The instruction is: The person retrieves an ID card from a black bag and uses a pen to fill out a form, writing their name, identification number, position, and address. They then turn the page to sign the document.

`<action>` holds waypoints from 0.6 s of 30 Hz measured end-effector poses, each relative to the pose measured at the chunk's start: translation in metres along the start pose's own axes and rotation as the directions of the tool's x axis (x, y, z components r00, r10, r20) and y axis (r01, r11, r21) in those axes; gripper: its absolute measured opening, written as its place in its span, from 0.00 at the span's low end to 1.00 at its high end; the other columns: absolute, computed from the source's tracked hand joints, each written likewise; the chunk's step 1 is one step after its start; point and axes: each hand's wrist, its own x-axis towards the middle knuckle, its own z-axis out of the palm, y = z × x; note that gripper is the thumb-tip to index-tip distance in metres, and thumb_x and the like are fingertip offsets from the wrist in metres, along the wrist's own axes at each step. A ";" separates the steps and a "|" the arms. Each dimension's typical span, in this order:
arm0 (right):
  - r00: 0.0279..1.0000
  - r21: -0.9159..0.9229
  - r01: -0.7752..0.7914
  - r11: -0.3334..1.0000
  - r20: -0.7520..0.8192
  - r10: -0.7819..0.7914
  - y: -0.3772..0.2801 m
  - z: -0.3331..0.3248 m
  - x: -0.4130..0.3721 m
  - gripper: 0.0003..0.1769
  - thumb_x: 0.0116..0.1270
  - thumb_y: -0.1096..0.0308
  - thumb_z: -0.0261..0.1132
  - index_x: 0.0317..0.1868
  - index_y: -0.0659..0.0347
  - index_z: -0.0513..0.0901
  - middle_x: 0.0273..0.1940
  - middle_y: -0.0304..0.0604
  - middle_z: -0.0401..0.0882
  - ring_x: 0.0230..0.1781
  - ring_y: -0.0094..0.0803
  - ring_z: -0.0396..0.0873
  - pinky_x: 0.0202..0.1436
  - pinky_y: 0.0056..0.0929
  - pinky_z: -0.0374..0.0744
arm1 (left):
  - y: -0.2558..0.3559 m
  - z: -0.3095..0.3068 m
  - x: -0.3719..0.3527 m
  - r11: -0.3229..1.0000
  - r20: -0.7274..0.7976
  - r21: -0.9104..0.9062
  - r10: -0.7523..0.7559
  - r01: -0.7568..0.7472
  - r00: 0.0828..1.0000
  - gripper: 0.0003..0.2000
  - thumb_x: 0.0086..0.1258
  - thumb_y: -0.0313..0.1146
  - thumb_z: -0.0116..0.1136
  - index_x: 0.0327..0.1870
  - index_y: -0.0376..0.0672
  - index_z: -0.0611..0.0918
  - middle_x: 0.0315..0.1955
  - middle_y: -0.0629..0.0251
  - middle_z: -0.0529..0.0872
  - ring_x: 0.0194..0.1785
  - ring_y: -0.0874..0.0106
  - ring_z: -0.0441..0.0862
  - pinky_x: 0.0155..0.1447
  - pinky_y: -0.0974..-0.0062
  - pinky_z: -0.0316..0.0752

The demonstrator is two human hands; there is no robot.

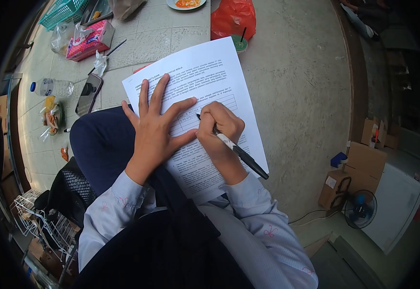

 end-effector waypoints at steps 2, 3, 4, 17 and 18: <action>1.000 -0.012 0.006 1.000 -0.013 -0.006 0.001 0.000 -0.001 0.07 0.45 0.84 0.48 0.15 0.67 0.70 0.12 0.42 0.69 0.10 0.25 0.68 0.13 0.21 0.64 | -0.001 0.000 0.000 1.000 0.002 0.002 -0.001 0.001 1.000 0.24 0.40 0.51 0.64 0.44 0.67 0.78 0.63 0.63 0.55 0.67 0.52 0.43 0.54 0.30 0.32; 0.999 0.043 -0.003 0.999 -0.045 0.005 0.004 -0.001 -0.003 0.08 0.45 0.84 0.48 0.15 0.67 0.70 0.12 0.42 0.69 0.10 0.24 0.67 0.13 0.21 0.64 | -0.001 0.000 0.000 1.000 0.004 0.006 0.001 -0.001 1.000 0.24 0.40 0.51 0.64 0.44 0.67 0.78 0.63 0.63 0.55 0.67 0.52 0.43 0.54 0.31 0.32; 0.997 0.098 -0.008 0.995 -0.077 0.016 0.005 -0.002 -0.003 0.08 0.45 0.84 0.48 0.15 0.67 0.70 0.12 0.42 0.69 0.10 0.23 0.67 0.13 0.20 0.63 | -0.001 0.000 0.000 1.000 0.005 0.009 0.004 -0.004 1.000 0.24 0.40 0.52 0.64 0.44 0.67 0.78 0.63 0.63 0.55 0.67 0.52 0.43 0.54 0.31 0.32; 1.000 0.016 0.001 1.000 0.028 -0.002 0.002 -0.004 0.001 0.07 0.45 0.83 0.49 0.15 0.66 0.71 0.13 0.42 0.70 0.10 0.25 0.68 0.14 0.22 0.65 | -0.001 -0.001 0.001 1.000 0.009 -0.009 0.007 -0.007 1.000 0.23 0.41 0.55 0.62 0.43 0.67 0.78 0.63 0.63 0.55 0.67 0.52 0.42 0.53 0.30 0.32; 1.000 0.016 0.001 1.000 0.029 -0.002 0.003 -0.004 0.001 0.07 0.45 0.83 0.49 0.15 0.66 0.71 0.13 0.42 0.70 0.10 0.25 0.68 0.14 0.22 0.65 | 0.000 0.000 0.001 1.000 0.010 0.003 0.006 -0.006 1.000 0.24 0.40 0.53 0.63 0.44 0.67 0.78 0.63 0.62 0.55 0.67 0.52 0.43 0.53 0.30 0.33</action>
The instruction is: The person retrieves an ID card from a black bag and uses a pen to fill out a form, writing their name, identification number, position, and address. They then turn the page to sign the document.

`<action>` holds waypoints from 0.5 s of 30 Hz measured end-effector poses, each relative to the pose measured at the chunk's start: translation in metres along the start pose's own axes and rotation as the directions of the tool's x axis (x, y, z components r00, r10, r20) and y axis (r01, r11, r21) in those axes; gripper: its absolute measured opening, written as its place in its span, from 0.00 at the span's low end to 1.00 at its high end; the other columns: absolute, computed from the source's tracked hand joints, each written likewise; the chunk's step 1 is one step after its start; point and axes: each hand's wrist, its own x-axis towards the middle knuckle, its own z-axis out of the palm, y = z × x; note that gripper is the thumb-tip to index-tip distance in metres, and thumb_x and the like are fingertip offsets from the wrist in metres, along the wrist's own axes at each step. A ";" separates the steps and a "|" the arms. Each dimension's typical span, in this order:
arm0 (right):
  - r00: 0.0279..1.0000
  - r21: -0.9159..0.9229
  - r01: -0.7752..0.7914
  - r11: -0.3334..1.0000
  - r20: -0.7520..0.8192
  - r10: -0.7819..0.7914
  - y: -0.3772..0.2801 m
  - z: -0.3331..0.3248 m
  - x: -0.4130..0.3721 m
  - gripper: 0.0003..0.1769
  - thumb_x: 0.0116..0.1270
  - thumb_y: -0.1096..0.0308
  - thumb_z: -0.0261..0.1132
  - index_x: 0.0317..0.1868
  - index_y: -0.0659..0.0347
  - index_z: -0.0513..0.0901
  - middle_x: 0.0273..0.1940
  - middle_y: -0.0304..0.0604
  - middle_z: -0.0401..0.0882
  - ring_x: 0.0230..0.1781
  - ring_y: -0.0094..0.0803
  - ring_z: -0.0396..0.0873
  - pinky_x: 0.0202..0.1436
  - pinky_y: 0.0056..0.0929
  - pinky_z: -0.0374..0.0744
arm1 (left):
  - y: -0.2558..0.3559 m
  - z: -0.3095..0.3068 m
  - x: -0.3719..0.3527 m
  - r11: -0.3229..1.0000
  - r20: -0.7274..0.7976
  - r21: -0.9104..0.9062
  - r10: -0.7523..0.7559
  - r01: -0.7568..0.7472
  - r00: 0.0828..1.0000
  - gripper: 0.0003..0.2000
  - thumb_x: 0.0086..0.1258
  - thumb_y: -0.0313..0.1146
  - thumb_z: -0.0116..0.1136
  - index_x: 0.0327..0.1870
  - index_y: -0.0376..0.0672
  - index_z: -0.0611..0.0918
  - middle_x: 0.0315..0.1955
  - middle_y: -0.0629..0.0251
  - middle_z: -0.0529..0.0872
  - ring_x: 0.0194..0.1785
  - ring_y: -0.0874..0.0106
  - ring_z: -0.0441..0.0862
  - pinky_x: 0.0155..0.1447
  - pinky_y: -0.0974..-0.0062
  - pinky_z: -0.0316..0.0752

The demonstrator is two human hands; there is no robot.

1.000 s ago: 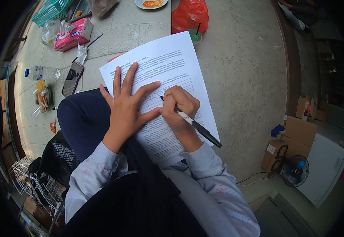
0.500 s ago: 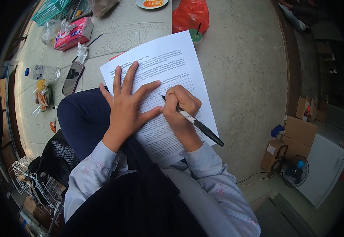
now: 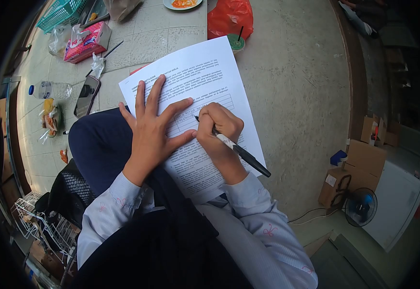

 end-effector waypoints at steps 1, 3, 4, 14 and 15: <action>1.000 -0.001 -0.009 1.000 -0.017 0.009 0.000 0.000 0.000 0.07 0.45 0.83 0.49 0.15 0.66 0.71 0.13 0.42 0.69 0.10 0.25 0.68 0.14 0.22 0.65 | 0.000 0.000 0.000 1.000 0.001 0.012 -0.001 0.001 1.000 0.25 0.39 0.51 0.65 0.45 0.66 0.78 0.63 0.62 0.55 0.67 0.52 0.43 0.54 0.31 0.34; 0.999 -0.002 -0.017 1.000 -0.032 0.017 0.000 0.000 0.000 0.07 0.45 0.83 0.49 0.15 0.66 0.71 0.13 0.42 0.69 0.10 0.26 0.68 0.14 0.22 0.65 | 0.000 0.000 0.000 1.000 0.001 0.013 -0.002 0.002 1.000 0.25 0.39 0.51 0.65 0.45 0.66 0.78 0.63 0.62 0.55 0.67 0.52 0.43 0.53 0.30 0.34; 1.000 -0.009 -0.011 1.000 -0.020 0.011 -0.002 0.000 0.000 0.07 0.45 0.83 0.48 0.15 0.66 0.71 0.13 0.42 0.70 0.10 0.26 0.68 0.14 0.22 0.65 | 0.000 0.000 0.000 1.000 0.002 0.014 -0.003 0.003 1.000 0.25 0.39 0.51 0.64 0.45 0.66 0.78 0.63 0.62 0.55 0.67 0.52 0.43 0.53 0.30 0.34; 0.999 0.012 -0.014 1.000 -0.044 0.014 0.001 -0.002 0.000 0.08 0.45 0.83 0.47 0.16 0.67 0.71 0.13 0.41 0.70 0.11 0.23 0.68 0.15 0.20 0.65 | 0.002 -0.001 0.001 1.000 0.001 0.020 -0.001 0.001 1.000 0.25 0.40 0.53 0.64 0.45 0.66 0.78 0.63 0.62 0.54 0.67 0.51 0.42 0.54 0.30 0.33; 0.998 0.008 -0.002 1.000 -0.055 0.002 0.003 -0.002 -0.001 0.08 0.45 0.83 0.47 0.16 0.67 0.71 0.13 0.41 0.70 0.11 0.23 0.68 0.15 0.20 0.65 | 0.003 -0.002 0.001 1.000 0.012 0.020 -0.007 0.007 1.000 0.24 0.41 0.53 0.63 0.44 0.66 0.78 0.63 0.62 0.54 0.67 0.51 0.42 0.54 0.30 0.32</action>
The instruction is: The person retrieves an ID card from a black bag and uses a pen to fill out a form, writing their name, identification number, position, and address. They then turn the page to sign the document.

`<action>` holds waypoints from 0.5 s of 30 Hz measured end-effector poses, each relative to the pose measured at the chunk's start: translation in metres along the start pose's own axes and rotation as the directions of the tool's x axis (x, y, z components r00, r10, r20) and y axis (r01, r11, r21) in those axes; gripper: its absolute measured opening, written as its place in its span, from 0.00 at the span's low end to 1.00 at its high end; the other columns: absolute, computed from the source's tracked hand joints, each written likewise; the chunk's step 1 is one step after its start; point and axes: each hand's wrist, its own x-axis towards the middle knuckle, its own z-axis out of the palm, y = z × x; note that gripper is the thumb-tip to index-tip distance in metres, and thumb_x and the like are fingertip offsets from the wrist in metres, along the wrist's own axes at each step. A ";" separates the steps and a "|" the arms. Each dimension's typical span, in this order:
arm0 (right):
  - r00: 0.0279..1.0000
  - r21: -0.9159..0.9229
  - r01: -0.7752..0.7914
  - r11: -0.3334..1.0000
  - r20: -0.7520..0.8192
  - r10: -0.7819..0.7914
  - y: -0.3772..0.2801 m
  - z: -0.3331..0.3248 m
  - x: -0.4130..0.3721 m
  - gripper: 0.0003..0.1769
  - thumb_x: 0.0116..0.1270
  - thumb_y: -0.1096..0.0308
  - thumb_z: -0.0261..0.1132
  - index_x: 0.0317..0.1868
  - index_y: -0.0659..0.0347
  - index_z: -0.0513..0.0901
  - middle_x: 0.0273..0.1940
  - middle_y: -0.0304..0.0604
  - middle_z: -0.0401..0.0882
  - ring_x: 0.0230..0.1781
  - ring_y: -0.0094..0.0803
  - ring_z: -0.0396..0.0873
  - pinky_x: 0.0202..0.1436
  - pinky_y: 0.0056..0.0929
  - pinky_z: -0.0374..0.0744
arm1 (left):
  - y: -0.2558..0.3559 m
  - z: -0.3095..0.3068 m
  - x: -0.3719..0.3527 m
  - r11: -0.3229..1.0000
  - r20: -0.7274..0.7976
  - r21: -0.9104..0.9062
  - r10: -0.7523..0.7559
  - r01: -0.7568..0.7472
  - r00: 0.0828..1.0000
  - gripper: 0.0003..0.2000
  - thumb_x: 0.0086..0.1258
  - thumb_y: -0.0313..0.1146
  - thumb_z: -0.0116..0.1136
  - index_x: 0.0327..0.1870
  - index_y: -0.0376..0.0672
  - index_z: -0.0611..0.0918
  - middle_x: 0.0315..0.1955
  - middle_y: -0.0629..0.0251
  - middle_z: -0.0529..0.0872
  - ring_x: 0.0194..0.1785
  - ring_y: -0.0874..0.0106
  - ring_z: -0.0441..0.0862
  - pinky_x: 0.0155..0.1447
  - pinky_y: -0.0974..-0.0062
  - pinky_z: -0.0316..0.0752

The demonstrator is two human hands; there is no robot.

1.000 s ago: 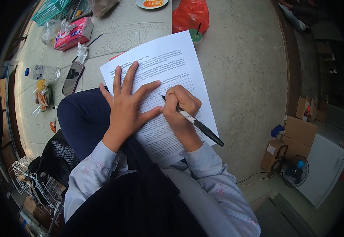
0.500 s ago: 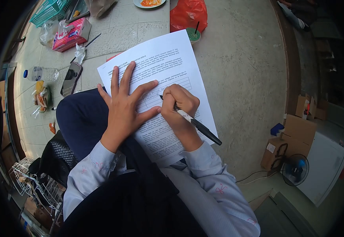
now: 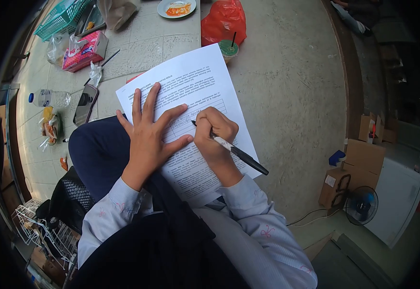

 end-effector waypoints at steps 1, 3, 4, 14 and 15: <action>0.996 0.137 -0.080 0.987 -0.015 0.083 0.001 0.001 -0.002 0.08 0.47 0.83 0.47 0.17 0.67 0.71 0.13 0.40 0.70 0.11 0.22 0.68 0.15 0.19 0.65 | 0.000 -0.001 0.000 1.000 0.008 -0.002 0.003 -0.003 1.000 0.23 0.42 0.54 0.63 0.44 0.66 0.78 0.63 0.62 0.54 0.67 0.51 0.42 0.54 0.30 0.31; 0.983 0.365 -0.147 0.919 -0.047 0.176 0.002 0.002 -0.003 0.08 0.53 0.81 0.46 0.22 0.67 0.72 0.15 0.38 0.70 0.13 0.18 0.67 0.16 0.16 0.65 | -0.001 0.000 -0.002 1.000 0.003 -0.005 0.011 -0.011 1.000 0.24 0.42 0.54 0.63 0.44 0.66 0.78 0.63 0.61 0.54 0.67 0.51 0.41 0.54 0.31 0.31; 0.989 0.425 -0.110 0.898 -0.046 0.143 0.006 0.004 -0.006 0.06 0.58 0.77 0.48 0.27 0.66 0.72 0.17 0.38 0.70 0.15 0.17 0.66 0.18 0.16 0.65 | -0.002 0.002 -0.001 1.000 0.010 0.000 -0.007 0.007 1.000 0.24 0.42 0.54 0.63 0.45 0.66 0.78 0.63 0.60 0.54 0.67 0.51 0.41 0.55 0.32 0.30; 0.984 0.313 -0.092 0.945 -0.113 0.134 0.009 0.008 -0.003 0.19 0.67 0.56 0.44 0.33 0.61 0.75 0.16 0.36 0.67 0.17 0.21 0.68 0.22 0.20 0.67 | -0.018 -0.002 -0.026 0.976 -0.324 -0.215 -0.063 -0.009 0.944 0.42 0.48 0.47 0.63 0.62 0.43 0.55 0.61 0.44 0.48 0.63 0.51 0.52 0.62 0.49 0.46; 0.981 0.269 -0.083 0.960 -0.144 0.126 0.008 0.008 -0.002 0.19 0.67 0.58 0.44 0.31 0.61 0.76 0.16 0.37 0.67 0.17 0.22 0.69 0.22 0.21 0.68 | -0.025 0.003 -0.033 0.979 -0.342 -0.204 -0.052 -0.020 0.938 0.42 0.48 0.47 0.63 0.62 0.43 0.55 0.61 0.44 0.48 0.63 0.51 0.52 0.62 0.49 0.46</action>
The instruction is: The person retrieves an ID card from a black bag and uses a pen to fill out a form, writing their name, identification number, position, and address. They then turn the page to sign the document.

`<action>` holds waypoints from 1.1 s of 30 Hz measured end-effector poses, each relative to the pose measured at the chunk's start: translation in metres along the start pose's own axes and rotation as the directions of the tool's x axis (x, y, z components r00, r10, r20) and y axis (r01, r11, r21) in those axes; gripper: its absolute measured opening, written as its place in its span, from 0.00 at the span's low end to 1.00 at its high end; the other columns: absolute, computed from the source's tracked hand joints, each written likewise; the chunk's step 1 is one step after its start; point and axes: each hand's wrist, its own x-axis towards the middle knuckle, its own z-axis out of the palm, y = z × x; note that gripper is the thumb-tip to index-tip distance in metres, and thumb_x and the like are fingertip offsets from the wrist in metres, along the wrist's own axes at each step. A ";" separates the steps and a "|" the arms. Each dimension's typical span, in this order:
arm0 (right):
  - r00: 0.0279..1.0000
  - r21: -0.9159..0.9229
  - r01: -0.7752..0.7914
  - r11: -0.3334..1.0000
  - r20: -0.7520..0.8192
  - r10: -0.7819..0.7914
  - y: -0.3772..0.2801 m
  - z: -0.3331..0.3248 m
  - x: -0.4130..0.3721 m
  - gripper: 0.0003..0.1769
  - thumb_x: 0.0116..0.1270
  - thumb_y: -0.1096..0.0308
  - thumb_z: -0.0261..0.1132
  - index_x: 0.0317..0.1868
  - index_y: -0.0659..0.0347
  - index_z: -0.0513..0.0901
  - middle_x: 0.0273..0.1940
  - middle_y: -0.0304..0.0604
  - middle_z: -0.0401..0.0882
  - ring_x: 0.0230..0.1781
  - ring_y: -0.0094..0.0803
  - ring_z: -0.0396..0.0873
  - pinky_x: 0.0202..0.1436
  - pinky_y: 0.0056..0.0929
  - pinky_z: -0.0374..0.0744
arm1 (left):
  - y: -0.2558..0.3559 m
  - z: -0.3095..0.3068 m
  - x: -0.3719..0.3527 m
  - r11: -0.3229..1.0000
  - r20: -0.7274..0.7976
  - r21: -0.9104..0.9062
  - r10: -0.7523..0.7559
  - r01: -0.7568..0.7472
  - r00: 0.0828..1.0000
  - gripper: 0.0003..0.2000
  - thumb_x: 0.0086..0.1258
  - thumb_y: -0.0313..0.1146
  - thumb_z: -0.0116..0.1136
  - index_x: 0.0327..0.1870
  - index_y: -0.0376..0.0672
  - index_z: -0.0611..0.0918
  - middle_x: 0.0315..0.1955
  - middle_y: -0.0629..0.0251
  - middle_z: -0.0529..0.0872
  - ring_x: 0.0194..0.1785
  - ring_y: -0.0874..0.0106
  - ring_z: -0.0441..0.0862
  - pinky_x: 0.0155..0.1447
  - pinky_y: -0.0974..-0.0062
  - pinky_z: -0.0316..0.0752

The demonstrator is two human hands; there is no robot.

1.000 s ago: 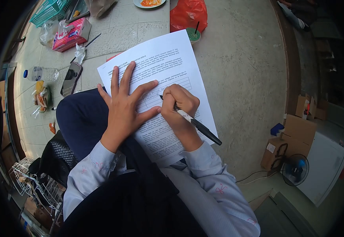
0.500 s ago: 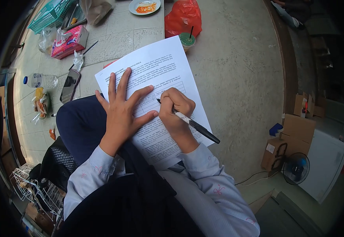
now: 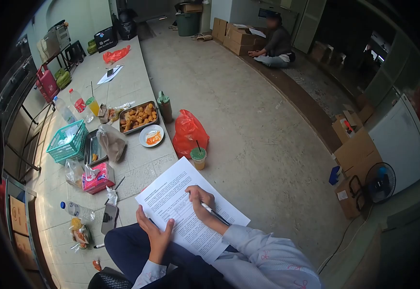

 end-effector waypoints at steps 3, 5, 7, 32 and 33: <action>0.998 -0.056 -0.014 0.998 -0.064 0.010 0.002 0.004 0.005 0.19 0.67 0.57 0.47 0.29 0.62 0.77 0.17 0.39 0.69 0.19 0.24 0.70 0.24 0.23 0.68 | -0.008 0.000 -0.017 0.588 0.330 -0.656 -0.340 0.473 0.880 0.38 0.52 0.33 0.63 0.61 0.37 0.52 0.55 0.46 0.60 0.55 0.60 0.66 0.55 0.65 0.64; 0.995 -0.085 0.019 0.996 -0.093 -0.027 0.000 0.006 0.012 0.19 0.66 0.57 0.48 0.29 0.62 0.77 0.17 0.39 0.69 0.19 0.25 0.70 0.24 0.24 0.68 | -0.002 0.000 -0.019 0.352 0.653 -0.600 -0.305 0.719 0.694 0.32 0.54 0.26 0.60 0.58 0.34 0.57 0.47 0.53 0.71 0.45 0.68 0.74 0.47 0.75 0.70; 0.989 -0.121 0.055 0.991 -0.130 -0.070 -0.002 0.006 0.017 0.19 0.66 0.56 0.49 0.29 0.63 0.77 0.17 0.39 0.70 0.18 0.26 0.70 0.24 0.24 0.68 | -0.002 0.012 -0.023 0.471 0.494 -0.731 -0.133 0.493 0.859 0.26 0.54 0.28 0.60 0.52 0.32 0.64 0.39 0.58 0.78 0.42 0.70 0.76 0.47 0.76 0.70; 0.952 -0.234 -0.095 0.968 -0.304 0.020 0.007 -0.124 -0.010 0.14 0.57 0.62 0.62 0.30 0.61 0.66 0.22 0.39 0.68 0.24 0.25 0.66 0.29 0.23 0.68 | 0.032 0.036 -0.057 0.139 0.772 -0.611 -0.110 0.779 0.626 0.17 0.64 0.33 0.51 0.51 0.33 0.69 0.44 0.60 0.77 0.45 0.73 0.74 0.52 0.78 0.66; 0.948 -0.224 -0.123 0.967 -0.313 0.049 0.006 -0.127 -0.011 0.14 0.57 0.63 0.62 0.30 0.61 0.66 0.23 0.39 0.68 0.24 0.25 0.66 0.29 0.23 0.68 | 0.031 0.037 -0.057 0.139 0.772 -0.613 -0.104 0.778 0.627 0.17 0.64 0.33 0.51 0.51 0.33 0.69 0.44 0.60 0.77 0.45 0.73 0.74 0.52 0.78 0.66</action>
